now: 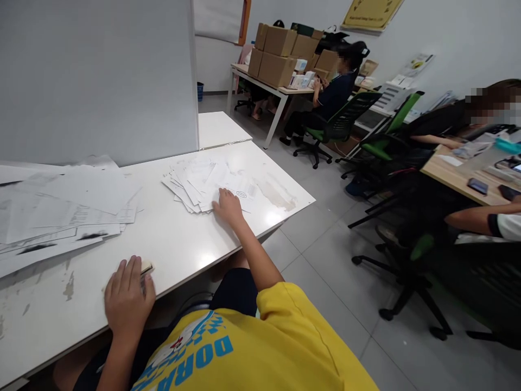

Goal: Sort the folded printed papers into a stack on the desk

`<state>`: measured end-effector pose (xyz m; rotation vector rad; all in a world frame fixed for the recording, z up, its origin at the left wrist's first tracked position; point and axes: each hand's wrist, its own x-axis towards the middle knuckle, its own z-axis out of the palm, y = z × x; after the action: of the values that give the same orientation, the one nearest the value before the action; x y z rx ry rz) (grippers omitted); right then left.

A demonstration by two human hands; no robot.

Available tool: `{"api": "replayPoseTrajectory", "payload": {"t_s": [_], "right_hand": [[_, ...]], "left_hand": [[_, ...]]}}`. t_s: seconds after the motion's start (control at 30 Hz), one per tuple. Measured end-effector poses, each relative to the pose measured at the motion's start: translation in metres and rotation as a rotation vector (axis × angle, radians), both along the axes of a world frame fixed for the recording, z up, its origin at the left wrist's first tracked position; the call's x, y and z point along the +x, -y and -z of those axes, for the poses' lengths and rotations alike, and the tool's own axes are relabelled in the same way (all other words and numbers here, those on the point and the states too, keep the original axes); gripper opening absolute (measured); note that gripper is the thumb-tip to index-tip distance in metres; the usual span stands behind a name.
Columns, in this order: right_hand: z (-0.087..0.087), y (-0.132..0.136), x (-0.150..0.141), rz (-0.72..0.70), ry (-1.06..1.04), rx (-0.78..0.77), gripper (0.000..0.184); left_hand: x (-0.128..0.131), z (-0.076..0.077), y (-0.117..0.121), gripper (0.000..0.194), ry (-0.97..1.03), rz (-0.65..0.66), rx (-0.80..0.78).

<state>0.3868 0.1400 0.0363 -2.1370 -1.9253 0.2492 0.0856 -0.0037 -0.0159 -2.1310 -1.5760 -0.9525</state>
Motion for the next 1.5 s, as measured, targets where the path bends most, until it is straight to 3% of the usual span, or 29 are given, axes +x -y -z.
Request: {"api": "replayPoseTrajectory", "payload": {"t_s": [0.1, 0.33, 0.4, 0.53, 0.63, 0.73, 0.8, 0.9, 1.03, 1.27, 1.33, 1.37, 1.5], "right_hand": [[0.003, 0.008, -0.008, -0.041, 0.07, 0.001, 0.071], [0.003, 0.028, 0.013, -0.071, 0.042, 0.076, 0.052], [0.002, 0.037, 0.022, -0.068, 0.016, 0.198, 0.048], [0.001, 0.064, 0.027, -0.178, -0.085, 0.592, 0.043], [0.007, 0.09, 0.02, -0.275, -0.167, 0.794, 0.04], [0.018, 0.117, 0.012, -0.381, -0.225, 0.87, 0.038], [0.026, 0.133, 0.007, -0.46, -0.257, 0.887, 0.039], [0.037, 0.158, -0.003, -0.461, -0.275, 0.856, 0.046], [0.047, 0.185, -0.018, -0.426, -0.25, 0.707, 0.056], [0.046, 0.195, -0.016, -0.593, -0.299, 0.54, 0.052], [0.044, 0.193, -0.008, -0.507, -0.345, 0.535, 0.048], [0.044, 0.191, -0.004, -0.395, -0.374, 0.558, 0.044], [0.048, 0.18, 0.018, 0.254, -0.524, 0.595, 0.025]], "left_hand": [[-0.001, 0.0, 0.0, 0.07, 0.003, 0.002, -0.002], [-0.001, 0.002, 0.002, 0.07, 0.068, 0.018, -0.058], [-0.001, 0.004, 0.003, 0.07, 0.102, 0.022, -0.078], [0.002, -0.001, 0.01, 0.061, 0.225, 0.04, -0.101], [0.015, -0.023, 0.01, 0.055, 0.462, 0.143, -0.228], [0.036, -0.052, -0.003, 0.063, 1.008, 0.208, -0.583], [0.049, -0.065, -0.017, 0.072, 1.326, 0.255, -0.889], [0.066, -0.069, -0.029, 0.079, 1.429, 0.263, -1.1], [0.083, -0.058, -0.025, 0.069, 1.41, 0.194, -1.127], [0.097, -0.032, -0.02, 0.07, 1.361, 0.243, -1.043], [0.096, -0.027, -0.02, 0.065, 1.35, 0.254, -0.995], [0.095, -0.025, -0.019, 0.062, 1.35, 0.255, -0.973], [0.089, -0.025, -0.012, 0.051, 1.345, 0.247, -0.93]]}}
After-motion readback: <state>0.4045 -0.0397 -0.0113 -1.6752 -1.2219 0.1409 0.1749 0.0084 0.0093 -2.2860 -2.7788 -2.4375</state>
